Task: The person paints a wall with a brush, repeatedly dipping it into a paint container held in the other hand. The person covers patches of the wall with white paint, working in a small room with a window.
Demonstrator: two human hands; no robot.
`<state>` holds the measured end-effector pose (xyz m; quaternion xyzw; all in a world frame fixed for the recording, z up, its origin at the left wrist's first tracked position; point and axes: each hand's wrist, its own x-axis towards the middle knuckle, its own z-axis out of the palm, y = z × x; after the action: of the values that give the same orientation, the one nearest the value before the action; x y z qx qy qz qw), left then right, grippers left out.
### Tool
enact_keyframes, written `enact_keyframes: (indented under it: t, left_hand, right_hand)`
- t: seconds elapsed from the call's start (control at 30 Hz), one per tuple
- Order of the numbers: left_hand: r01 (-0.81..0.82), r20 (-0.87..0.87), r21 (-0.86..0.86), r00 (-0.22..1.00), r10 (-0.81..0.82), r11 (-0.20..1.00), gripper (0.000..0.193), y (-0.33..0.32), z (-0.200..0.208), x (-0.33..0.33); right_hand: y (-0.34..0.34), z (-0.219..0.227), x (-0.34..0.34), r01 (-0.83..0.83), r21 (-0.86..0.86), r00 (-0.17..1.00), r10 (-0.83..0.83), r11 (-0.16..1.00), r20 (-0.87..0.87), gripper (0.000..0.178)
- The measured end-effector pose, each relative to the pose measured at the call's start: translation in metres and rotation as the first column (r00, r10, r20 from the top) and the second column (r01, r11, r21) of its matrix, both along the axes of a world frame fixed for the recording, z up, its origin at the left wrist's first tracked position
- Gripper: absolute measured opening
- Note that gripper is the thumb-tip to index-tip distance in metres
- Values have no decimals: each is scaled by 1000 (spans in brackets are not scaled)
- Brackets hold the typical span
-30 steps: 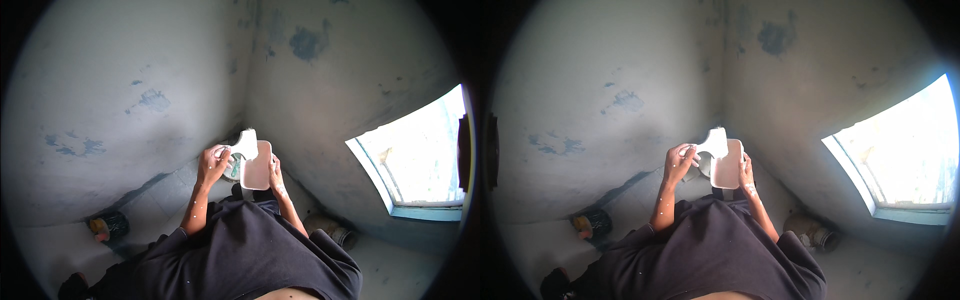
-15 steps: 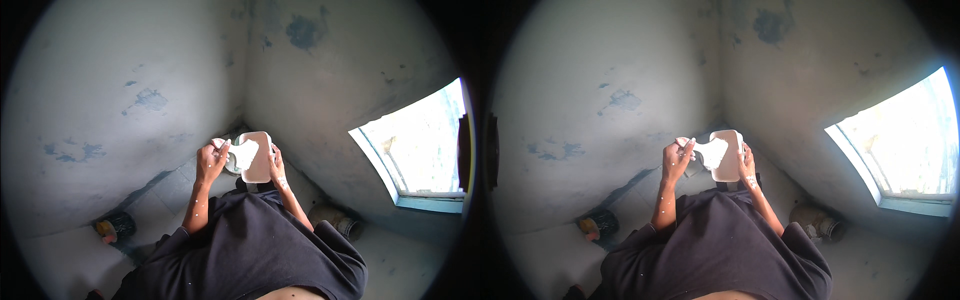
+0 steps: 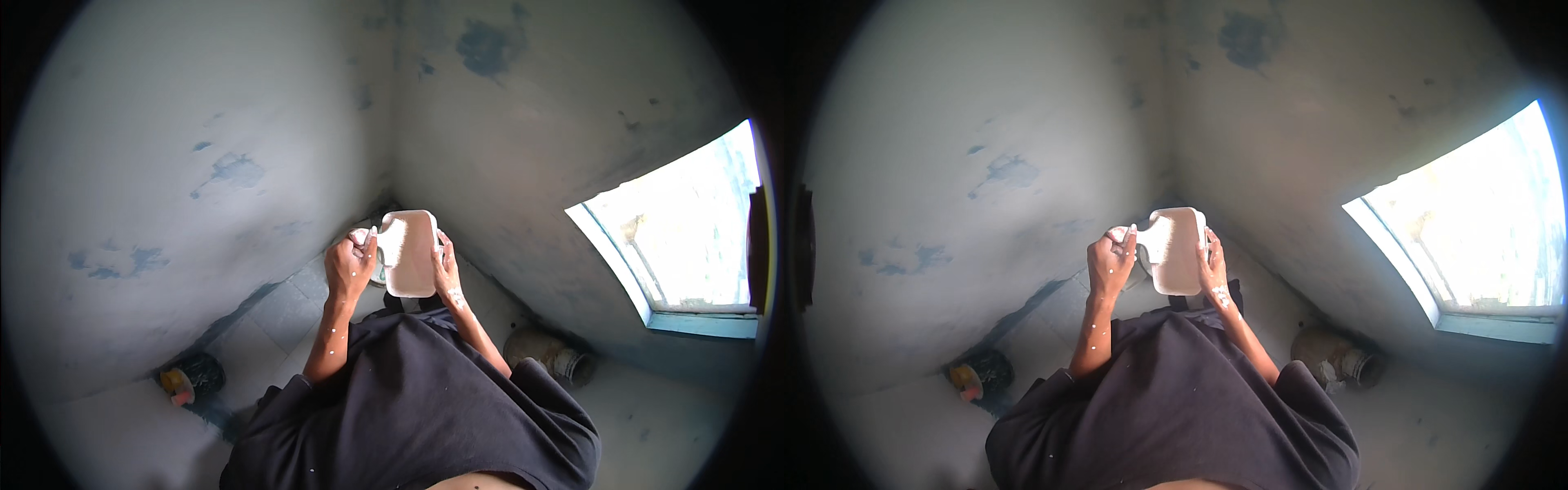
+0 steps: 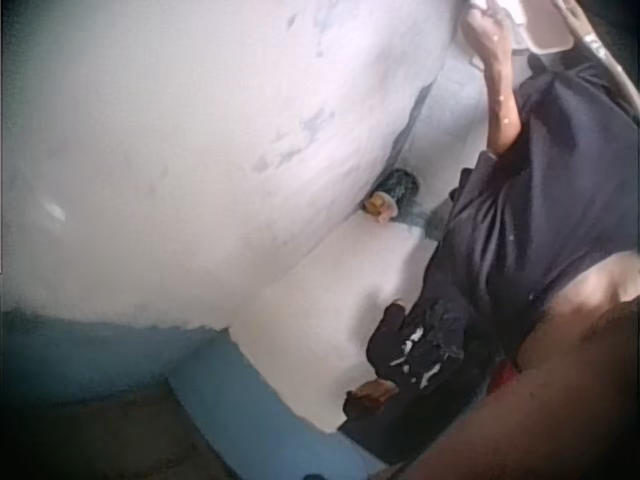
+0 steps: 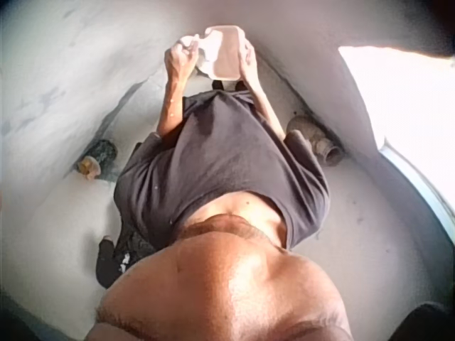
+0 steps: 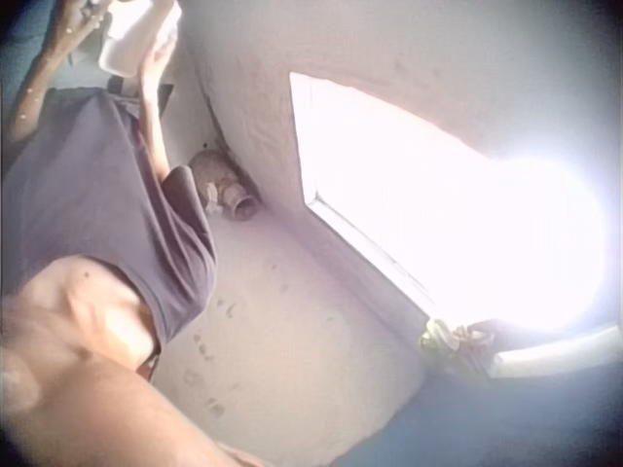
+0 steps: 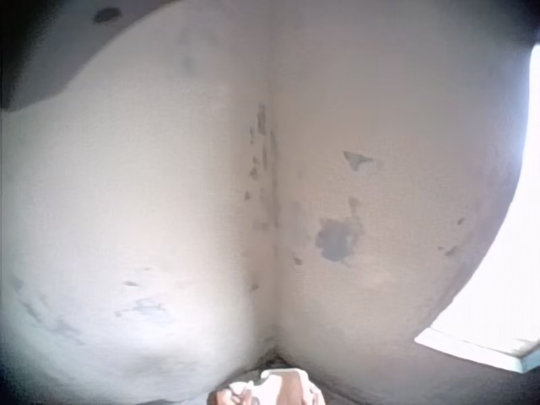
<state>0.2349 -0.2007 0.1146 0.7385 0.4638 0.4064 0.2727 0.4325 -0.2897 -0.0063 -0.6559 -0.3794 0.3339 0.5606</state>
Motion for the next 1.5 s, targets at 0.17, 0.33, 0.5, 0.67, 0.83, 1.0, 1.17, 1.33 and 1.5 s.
enact_keyframes:
  t: [0.17,0.33,0.5,0.67,0.83,1.0,1.17,1.33,1.5]
  left_hand:
    - [171,101,80,979,-179,982,20,0,7,-4]
    - [300,15,145,952,-305,943,20,0,12,2]
    - [367,-107,96,928,-357,925,26,-4,23,8]
    - [409,-172,152,907,-383,900,39,0,16,5]
    - [395,-194,185,912,-361,900,39,-2,13,8]
    - [326,-199,134,934,-297,936,33,-5,5,19]
    - [298,-276,201,931,-238,933,36,-7,-4,28]
    - [356,-223,164,922,-317,920,36,-13,-15,23]
    - [408,-296,190,891,-345,893,34,-25,-11,20]
  right_hand:
    - [-3,-1,0,6,-15,1000,-6,1000,-8,66]
    - [-5,22,-7,6,5,1000,-6,1000,9,68]
    - [-9,14,-6,-53,24,996,54,998,-69,68]
    - [-10,15,-8,-82,26,991,84,996,-105,67]
    - [-11,10,-5,-112,71,989,118,991,-87,65]
    - [-11,1,-8,-99,131,984,117,986,-136,67]
    - [-14,3,-13,-87,126,989,101,988,-111,68]
    - [-17,18,-16,-64,38,952,73,997,-297,69]
    - [-17,17,-16,-52,22,960,56,998,-273,71]
